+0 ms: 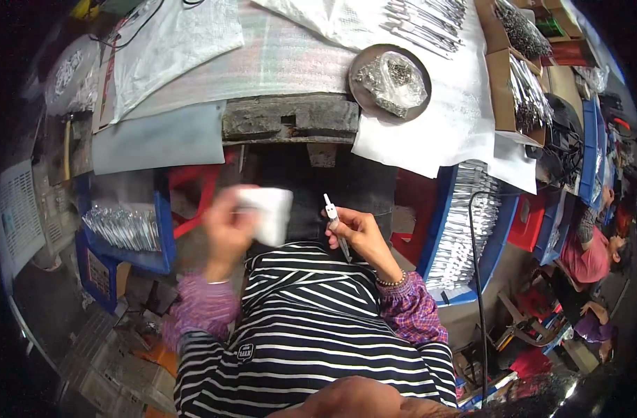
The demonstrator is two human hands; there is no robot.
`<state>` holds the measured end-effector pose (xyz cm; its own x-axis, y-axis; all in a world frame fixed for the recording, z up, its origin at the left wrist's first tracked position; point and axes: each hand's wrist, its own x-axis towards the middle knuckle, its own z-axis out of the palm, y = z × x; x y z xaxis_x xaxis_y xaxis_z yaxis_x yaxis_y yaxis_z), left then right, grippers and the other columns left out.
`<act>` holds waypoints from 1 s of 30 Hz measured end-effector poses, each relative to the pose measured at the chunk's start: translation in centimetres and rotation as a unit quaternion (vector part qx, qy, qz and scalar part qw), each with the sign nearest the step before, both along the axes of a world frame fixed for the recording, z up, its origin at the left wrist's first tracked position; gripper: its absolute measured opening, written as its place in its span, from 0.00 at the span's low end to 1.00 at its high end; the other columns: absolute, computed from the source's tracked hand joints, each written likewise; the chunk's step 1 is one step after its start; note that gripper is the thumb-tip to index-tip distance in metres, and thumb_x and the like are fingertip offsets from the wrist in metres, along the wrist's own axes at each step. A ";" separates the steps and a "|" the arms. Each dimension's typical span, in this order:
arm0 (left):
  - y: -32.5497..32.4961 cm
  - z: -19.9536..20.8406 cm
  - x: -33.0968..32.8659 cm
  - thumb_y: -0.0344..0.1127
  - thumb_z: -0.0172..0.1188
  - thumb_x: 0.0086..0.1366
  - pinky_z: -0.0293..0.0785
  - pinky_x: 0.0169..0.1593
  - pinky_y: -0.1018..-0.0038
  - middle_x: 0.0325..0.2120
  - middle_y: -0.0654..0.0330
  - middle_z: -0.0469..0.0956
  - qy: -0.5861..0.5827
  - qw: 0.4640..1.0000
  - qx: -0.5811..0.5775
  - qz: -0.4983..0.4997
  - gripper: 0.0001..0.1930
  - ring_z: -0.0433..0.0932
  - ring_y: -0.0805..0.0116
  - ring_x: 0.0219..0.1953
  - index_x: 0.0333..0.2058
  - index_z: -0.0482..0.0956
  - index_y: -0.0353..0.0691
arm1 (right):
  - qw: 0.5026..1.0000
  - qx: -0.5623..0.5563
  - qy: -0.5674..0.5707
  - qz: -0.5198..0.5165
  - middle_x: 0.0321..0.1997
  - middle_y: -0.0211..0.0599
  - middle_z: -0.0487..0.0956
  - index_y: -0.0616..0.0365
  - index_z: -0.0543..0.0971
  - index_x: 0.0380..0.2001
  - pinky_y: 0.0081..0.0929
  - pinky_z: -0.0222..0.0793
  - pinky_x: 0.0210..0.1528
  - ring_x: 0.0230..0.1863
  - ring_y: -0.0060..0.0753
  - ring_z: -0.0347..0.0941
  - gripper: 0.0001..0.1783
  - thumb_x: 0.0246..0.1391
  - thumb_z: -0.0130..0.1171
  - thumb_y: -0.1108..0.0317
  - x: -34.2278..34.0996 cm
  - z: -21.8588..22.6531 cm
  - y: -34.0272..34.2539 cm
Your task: Assembling small metal rods with plastic sleeves at a factory workbench.
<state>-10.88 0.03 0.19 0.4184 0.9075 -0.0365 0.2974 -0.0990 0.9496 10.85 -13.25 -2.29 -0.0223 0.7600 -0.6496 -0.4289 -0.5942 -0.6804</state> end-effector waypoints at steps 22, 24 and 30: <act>-0.7 -2.2 6.0 0.33 0.65 0.50 0.73 0.26 0.72 0.23 0.56 0.78 0.106 0.977 0.053 -0.175 0.09 0.79 0.62 0.22 0.31 0.78 0.38 | 0.997 -0.049 0.058 0.029 0.27 0.31 0.76 0.68 0.76 0.43 0.15 0.70 0.27 0.24 0.17 0.71 0.13 0.59 0.51 0.71 -0.3 1.0 0.0; 0.3 -2.5 5.4 0.30 0.66 0.50 0.73 0.26 0.72 0.25 0.53 0.79 0.103 0.985 0.053 -0.126 0.11 0.80 0.64 0.23 0.32 0.78 0.36 | 0.995 -0.044 0.081 0.032 0.27 0.31 0.76 0.67 0.75 0.46 0.15 0.70 0.27 0.24 0.17 0.71 0.14 0.59 0.50 0.72 -0.4 0.8 -0.5; -0.1 -2.4 4.2 0.32 0.66 0.49 0.71 0.26 0.75 0.22 0.54 0.78 0.091 0.982 -0.031 -0.165 0.12 0.78 0.69 0.22 0.33 0.78 0.35 | 0.996 -0.038 0.077 0.005 0.29 0.32 0.76 0.66 0.75 0.43 0.15 0.70 0.30 0.26 0.18 0.71 0.12 0.60 0.49 0.71 -0.7 0.4 0.0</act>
